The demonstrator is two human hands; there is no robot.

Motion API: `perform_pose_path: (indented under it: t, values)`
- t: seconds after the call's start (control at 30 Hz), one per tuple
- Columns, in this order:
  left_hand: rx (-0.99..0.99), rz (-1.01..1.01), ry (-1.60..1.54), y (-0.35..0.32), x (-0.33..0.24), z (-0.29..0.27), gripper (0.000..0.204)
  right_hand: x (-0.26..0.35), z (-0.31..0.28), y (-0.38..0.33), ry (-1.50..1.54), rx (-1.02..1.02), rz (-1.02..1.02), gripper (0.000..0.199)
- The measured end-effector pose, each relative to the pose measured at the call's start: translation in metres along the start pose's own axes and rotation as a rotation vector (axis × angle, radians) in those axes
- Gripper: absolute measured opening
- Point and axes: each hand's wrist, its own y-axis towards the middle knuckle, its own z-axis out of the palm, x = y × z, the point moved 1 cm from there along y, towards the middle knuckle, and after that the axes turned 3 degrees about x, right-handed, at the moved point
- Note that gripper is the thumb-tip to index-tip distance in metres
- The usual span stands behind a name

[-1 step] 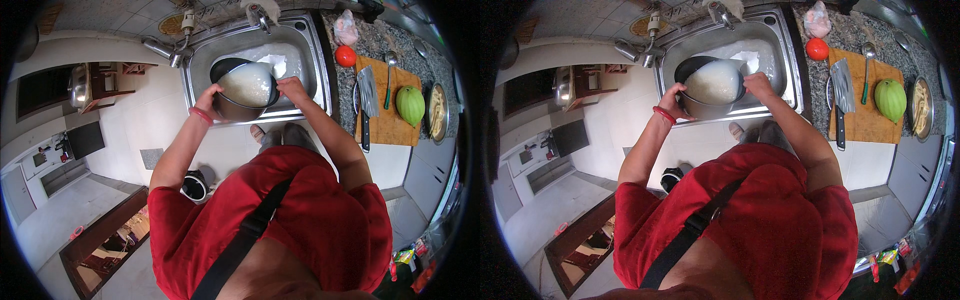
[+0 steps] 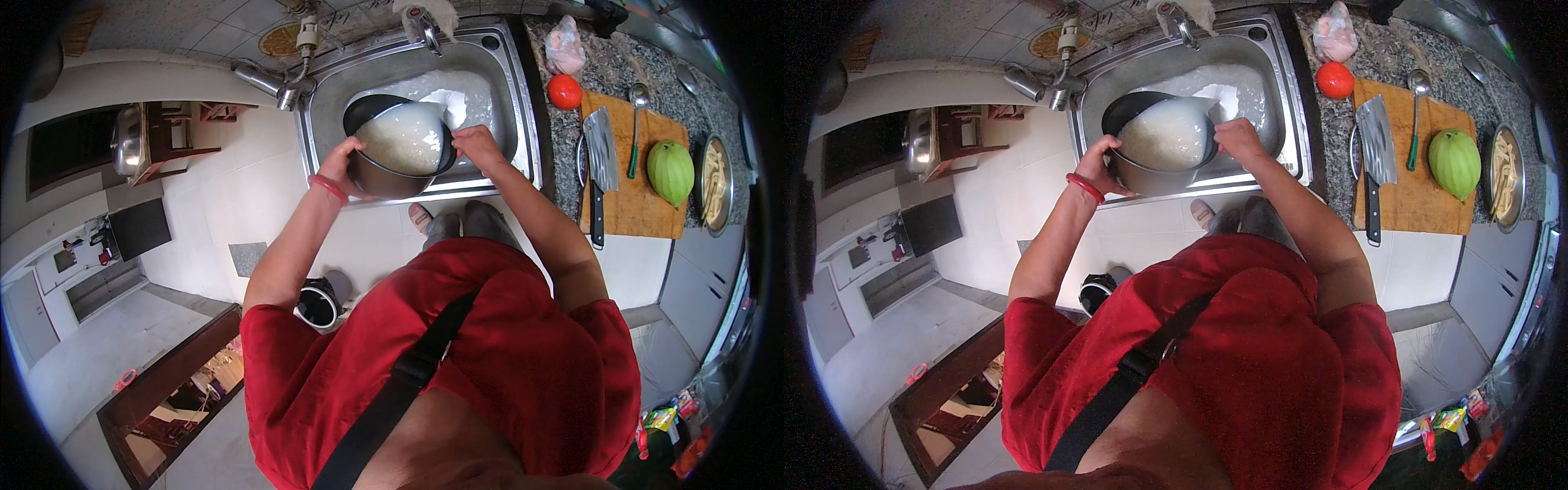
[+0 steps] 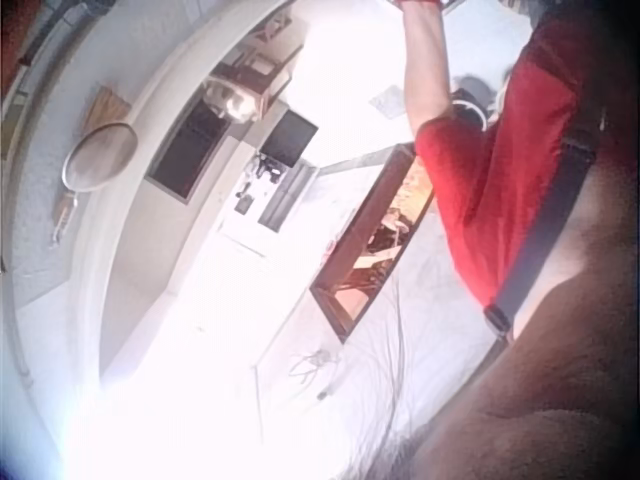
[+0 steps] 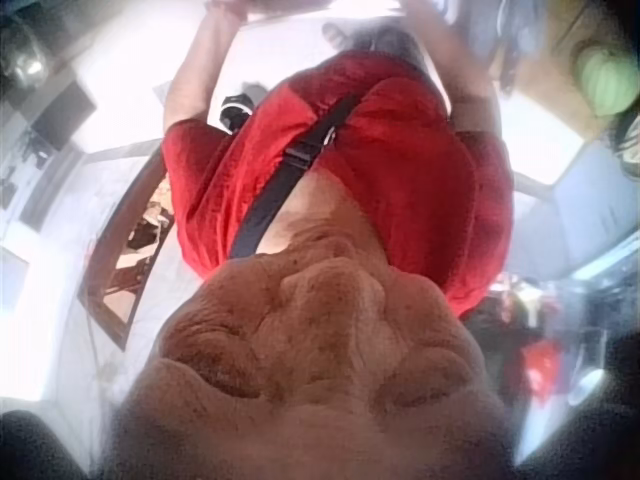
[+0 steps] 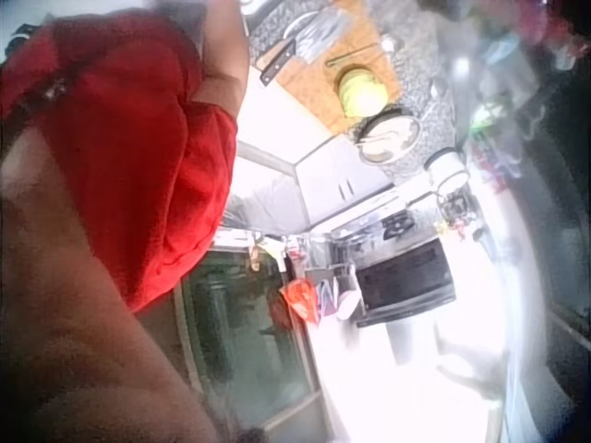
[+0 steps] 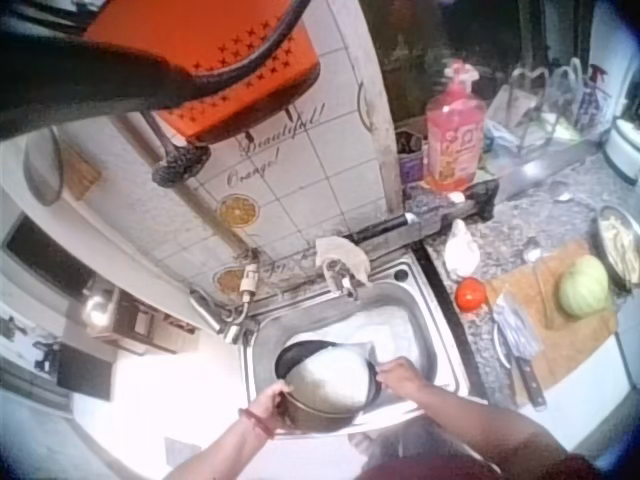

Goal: The person scoops rice from a large container into a pot using a cup, washes the rice in a sink by hand, drains the water, and places the pot into a rice cooker, plugging it in to start the process.

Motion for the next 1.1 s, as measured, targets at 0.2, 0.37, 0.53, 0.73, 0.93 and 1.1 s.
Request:
perform_pose_path:
  t: [0.2, 0.37, 0.53, 0.73, 0.93, 1.1]
  values:
    - [-0.005, 0.014, 0.013, -0.007, -0.004, 0.008, 0.054, -0.005, 0.001, 0.004, -0.007, -0.002, 0.025, 0.029]
    - [-0.008, 0.006, 0.001, -0.007, -0.005, 0.007, 0.054, 0.002, 0.002, 0.002, -0.016, 0.025, 0.082, 0.026]
    - [-0.023, 0.013, -0.001, -0.009, -0.005, 0.011, 0.057, 0.004, 0.002, 0.001, 0.062, 0.034, 0.079, 0.027]
    - [-0.018, -0.015, 0.018, -0.007, -0.008, 0.010, 0.061, 0.011, 0.002, -0.003, 0.039, 0.039, 0.094, 0.026]
    - [-0.024, -0.021, 0.039, -0.006, -0.010, 0.010, 0.064, 0.002, 0.002, 0.003, 0.050, 0.047, 0.106, 0.026]
    - [-0.013, -0.037, 0.043, -0.009, -0.012, 0.012, 0.069, 0.000, 0.004, 0.004, 0.048, 0.043, 0.106, 0.027]
